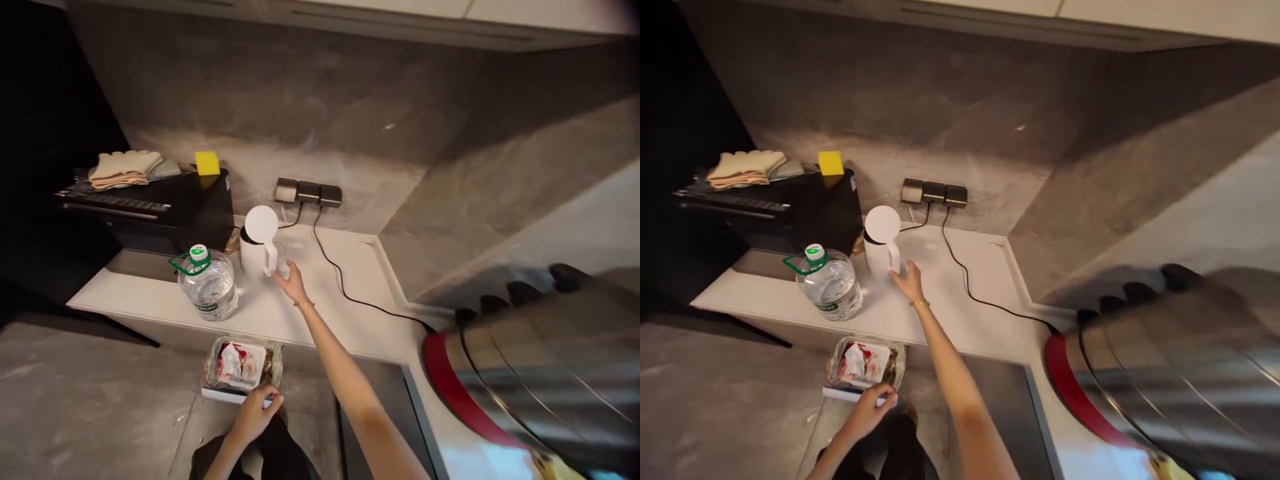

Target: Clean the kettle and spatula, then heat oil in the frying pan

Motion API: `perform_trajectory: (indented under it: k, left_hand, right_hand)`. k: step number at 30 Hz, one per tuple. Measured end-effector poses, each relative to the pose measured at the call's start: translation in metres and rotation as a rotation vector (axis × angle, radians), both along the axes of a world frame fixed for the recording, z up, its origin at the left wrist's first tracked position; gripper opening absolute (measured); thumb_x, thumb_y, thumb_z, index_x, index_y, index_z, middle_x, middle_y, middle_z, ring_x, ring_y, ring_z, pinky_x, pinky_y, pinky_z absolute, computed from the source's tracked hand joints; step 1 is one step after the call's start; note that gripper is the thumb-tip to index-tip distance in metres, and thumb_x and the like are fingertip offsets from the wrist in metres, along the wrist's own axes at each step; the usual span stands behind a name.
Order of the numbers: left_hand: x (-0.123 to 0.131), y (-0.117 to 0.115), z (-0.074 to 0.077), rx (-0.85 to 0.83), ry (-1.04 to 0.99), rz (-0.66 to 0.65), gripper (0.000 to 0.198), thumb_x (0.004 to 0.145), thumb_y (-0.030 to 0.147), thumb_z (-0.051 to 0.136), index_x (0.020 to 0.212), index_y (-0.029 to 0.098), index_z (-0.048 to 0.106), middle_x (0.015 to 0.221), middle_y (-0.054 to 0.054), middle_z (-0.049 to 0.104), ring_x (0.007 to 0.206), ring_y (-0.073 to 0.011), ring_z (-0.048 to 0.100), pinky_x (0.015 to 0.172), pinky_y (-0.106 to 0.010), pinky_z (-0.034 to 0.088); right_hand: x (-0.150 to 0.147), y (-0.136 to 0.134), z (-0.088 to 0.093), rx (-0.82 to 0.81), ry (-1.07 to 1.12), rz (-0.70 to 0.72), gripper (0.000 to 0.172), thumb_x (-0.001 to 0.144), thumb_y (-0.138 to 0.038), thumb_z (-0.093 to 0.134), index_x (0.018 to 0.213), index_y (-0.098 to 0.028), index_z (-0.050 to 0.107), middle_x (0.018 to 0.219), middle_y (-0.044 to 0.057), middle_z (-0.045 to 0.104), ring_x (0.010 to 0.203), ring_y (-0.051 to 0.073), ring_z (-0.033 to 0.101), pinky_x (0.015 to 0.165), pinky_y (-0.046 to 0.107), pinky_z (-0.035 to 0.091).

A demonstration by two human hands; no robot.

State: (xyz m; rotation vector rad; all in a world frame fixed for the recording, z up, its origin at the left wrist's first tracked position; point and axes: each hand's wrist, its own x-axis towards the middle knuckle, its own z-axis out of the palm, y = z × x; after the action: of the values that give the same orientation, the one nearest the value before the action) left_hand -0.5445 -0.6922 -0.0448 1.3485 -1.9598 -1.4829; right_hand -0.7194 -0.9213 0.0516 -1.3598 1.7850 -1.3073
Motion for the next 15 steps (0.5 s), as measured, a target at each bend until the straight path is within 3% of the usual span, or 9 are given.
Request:
perform_trajectory:
  k: [3, 5, 7, 11, 15]
  left_hand:
    - [0.002, -0.004, 0.001, 0.021, 0.096, 0.212, 0.038, 0.09, 0.048, 0.043, 0.086, 0.019, 0.067, 0.089, -0.007, 0.072, 0.089, -0.0207, 0.065, 0.085, -0.03, 0.048]
    - [0.006, -0.002, 0.001, 0.054, 0.146, 0.325, 0.04, 0.09, 0.051, 0.043, 0.088, 0.019, 0.067, 0.09, -0.007, 0.072, 0.09, -0.0208, 0.066, 0.086, -0.03, 0.049]
    - [0.013, 0.001, -0.001, 0.078, 0.178, 0.405, 0.042, 0.09, 0.054, 0.043, 0.09, 0.019, 0.067, 0.091, -0.007, 0.072, 0.09, -0.0209, 0.066, 0.086, -0.03, 0.05]
    - [0.033, -0.003, 0.002, 0.068, 0.171, 0.487, 0.041, 0.088, 0.055, 0.047, 0.089, 0.02, 0.069, 0.091, -0.006, 0.072, 0.091, -0.0216, 0.067, 0.088, -0.03, 0.051]
    - [0.055, -0.026, 0.02, 0.025, 0.173, 0.486, 0.038, 0.086, 0.052, 0.05, 0.086, 0.02, 0.071, 0.09, -0.008, 0.073, 0.09, -0.0231, 0.067, 0.085, -0.032, 0.053]
  right_hand:
    - [0.002, -0.074, -0.015, 0.135, -0.219, 0.005, 0.049, 0.047, -0.03, 0.081, 0.091, -0.015, 0.065, 0.101, 0.01, 0.07, 0.104, 0.027, 0.061, 0.095, 0.038, 0.044]
    - [0.011, -0.103, -0.026, 0.164, -0.312, 0.022, 0.037, 0.051, -0.031, 0.076, 0.082, -0.016, 0.064, 0.082, 0.004, 0.07, 0.085, 0.022, 0.064, 0.08, 0.034, 0.049]
    - [0.019, -0.119, -0.035, 0.144, -0.386, 0.019, 0.033, 0.058, -0.032, 0.069, 0.085, -0.014, 0.063, 0.074, 0.001, 0.068, 0.073, 0.017, 0.062, 0.07, 0.029, 0.049]
    - [0.021, -0.125, -0.035, 0.048, -0.525, -0.019, 0.037, 0.061, -0.03, 0.064, 0.094, -0.013, 0.06, 0.077, 0.0, 0.067, 0.071, 0.012, 0.058, 0.067, 0.024, 0.046]
    - [-0.004, -0.095, -0.014, -0.045, -0.598, -0.044, 0.032, 0.054, -0.028, 0.07, 0.083, -0.017, 0.061, 0.072, -0.002, 0.065, 0.069, 0.013, 0.056, 0.066, 0.025, 0.045]
